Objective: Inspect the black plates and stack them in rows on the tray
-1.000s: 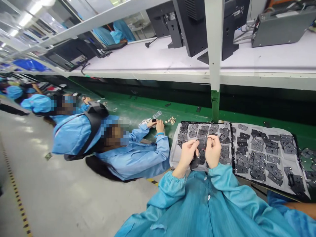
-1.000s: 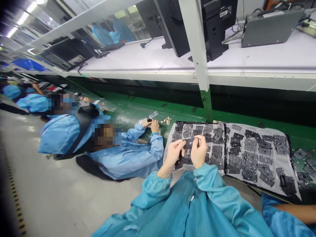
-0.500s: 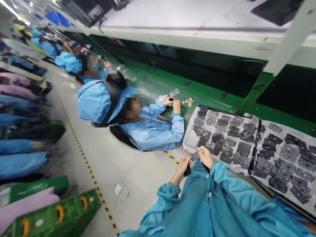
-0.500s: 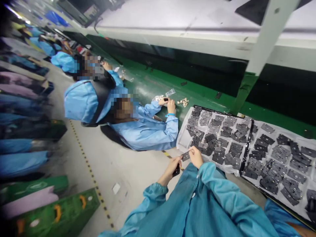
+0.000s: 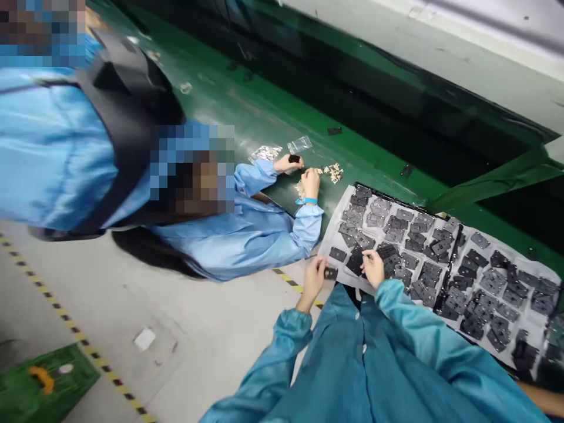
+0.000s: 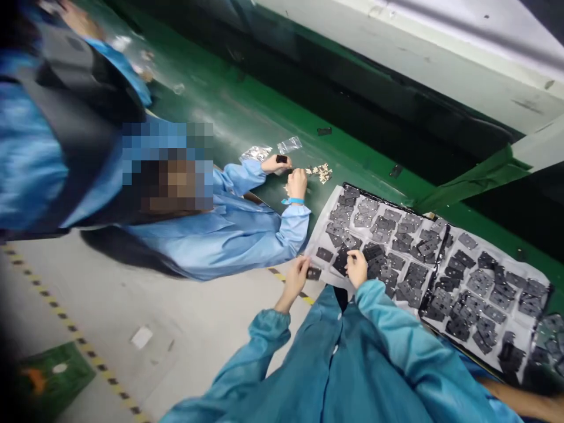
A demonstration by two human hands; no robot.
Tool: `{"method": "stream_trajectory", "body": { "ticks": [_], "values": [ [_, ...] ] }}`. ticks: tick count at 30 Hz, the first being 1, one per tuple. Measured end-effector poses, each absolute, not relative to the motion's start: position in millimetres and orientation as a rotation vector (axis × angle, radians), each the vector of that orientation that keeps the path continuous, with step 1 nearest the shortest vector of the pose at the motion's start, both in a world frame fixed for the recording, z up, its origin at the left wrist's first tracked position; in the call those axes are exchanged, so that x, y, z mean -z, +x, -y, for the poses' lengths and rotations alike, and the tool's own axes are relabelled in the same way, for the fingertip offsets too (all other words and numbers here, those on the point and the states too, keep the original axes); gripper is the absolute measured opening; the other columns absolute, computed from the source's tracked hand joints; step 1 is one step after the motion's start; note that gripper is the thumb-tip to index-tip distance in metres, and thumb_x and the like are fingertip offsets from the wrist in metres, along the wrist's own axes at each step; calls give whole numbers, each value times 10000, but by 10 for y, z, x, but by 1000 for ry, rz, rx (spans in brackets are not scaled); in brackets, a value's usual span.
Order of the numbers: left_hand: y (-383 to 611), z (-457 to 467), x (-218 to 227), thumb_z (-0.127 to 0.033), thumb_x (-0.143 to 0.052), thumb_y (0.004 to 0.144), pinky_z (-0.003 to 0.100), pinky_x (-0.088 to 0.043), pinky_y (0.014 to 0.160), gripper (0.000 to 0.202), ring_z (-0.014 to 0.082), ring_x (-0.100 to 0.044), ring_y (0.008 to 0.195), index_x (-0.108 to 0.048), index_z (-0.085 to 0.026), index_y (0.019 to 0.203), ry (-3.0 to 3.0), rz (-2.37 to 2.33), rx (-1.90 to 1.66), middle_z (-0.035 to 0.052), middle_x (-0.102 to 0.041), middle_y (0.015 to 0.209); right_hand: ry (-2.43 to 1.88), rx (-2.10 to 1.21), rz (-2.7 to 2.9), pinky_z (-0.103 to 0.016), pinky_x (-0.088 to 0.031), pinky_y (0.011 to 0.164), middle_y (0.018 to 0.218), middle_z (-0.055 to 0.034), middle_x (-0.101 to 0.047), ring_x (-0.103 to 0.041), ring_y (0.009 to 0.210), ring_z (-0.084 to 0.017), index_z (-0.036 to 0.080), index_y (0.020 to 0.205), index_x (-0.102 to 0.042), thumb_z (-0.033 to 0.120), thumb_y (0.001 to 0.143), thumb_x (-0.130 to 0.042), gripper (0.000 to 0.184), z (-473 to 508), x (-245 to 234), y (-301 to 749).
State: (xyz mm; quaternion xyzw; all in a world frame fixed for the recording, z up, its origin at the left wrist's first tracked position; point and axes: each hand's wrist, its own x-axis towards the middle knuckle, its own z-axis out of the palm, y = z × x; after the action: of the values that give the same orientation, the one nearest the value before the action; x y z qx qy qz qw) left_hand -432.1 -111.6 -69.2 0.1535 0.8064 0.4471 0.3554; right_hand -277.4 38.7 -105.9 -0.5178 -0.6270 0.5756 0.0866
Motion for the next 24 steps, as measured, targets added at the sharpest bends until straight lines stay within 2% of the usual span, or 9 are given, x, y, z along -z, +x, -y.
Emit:
{"method": "stream_trajectory", "body": {
  "ticks": [3, 6, 10, 13, 18, 21, 24],
  "values": [
    [-4518, 699, 901, -347, -544, 875, 341, -455, 887, 194, 212, -592, 893, -650, -185, 885, 585, -2052, -1190, 75, -655, 892, -1552, -1548, 2107, -321, -545, 670, 982, -79, -600, -544, 559, -115, 166, 968, -616, 337, 824, -498, 252, -532, 931, -2329],
    [-4608, 463, 1043, -250, -563, 854, 396, -408, 991, 117, 239, -570, 978, -662, -189, 844, 714, -2012, -1197, 96, -661, 946, -1515, -1452, 2319, -360, -531, 799, 1127, -97, -556, -577, 663, -138, 188, 1088, -632, 280, 797, -572, 311, -572, 844, -2113],
    [-4540, 612, 1105, -183, -453, 900, 441, -359, 1062, 205, 257, -520, 1133, -650, -186, 960, 850, -2144, -1149, 122, -630, 1137, -1502, -1278, 2667, -345, -508, 805, 1274, -102, -476, -621, 864, -194, 228, 1294, -530, 274, 814, -608, 489, -539, 879, -2148],
    [-4399, 925, 1061, -176, -403, 917, 433, -390, 1036, 250, 259, -525, 1138, -629, -181, 1024, 943, -2291, -1033, 121, -618, 1138, -1509, -1190, 2816, -319, -491, 766, 1293, -103, -451, -626, 816, -170, 218, 1256, -538, 254, 823, -620, 442, -538, 939, -2235],
    [-4071, 1263, 885, -145, -399, 900, 432, -428, 1000, 252, 250, -555, 1082, -625, -180, 1006, 941, -2276, -1005, 103, -625, 1056, -1469, -1226, 2720, -273, -463, 735, 1193, -74, -530, -626, 807, -150, 212, 1043, -602, 209, 821, -620, 223, -615, 934, -2252],
    [-3845, 1185, 766, -139, -395, 895, 420, -450, 988, 262, 234, -573, 1069, -632, -167, 1001, 999, -2188, -1074, 110, -608, 1078, -1407, -1304, 2573, -278, -463, 744, 952, -36, -643, -628, 812, -173, 218, 886, -630, 216, 822, -594, 73, -714, 868, -2220],
    [-3629, 922, 610, -201, -443, 908, 401, -477, 960, 254, 224, -592, 1056, -634, -161, 1069, 978, -2118, -1192, 121, -603, 1117, -1294, -1436, 2382, -298, -483, 761, 784, -15, -681, -641, 767, -179, 210, 821, -656, 261, 820, -581, 90, -825, 714, -2183]
  ]
}}
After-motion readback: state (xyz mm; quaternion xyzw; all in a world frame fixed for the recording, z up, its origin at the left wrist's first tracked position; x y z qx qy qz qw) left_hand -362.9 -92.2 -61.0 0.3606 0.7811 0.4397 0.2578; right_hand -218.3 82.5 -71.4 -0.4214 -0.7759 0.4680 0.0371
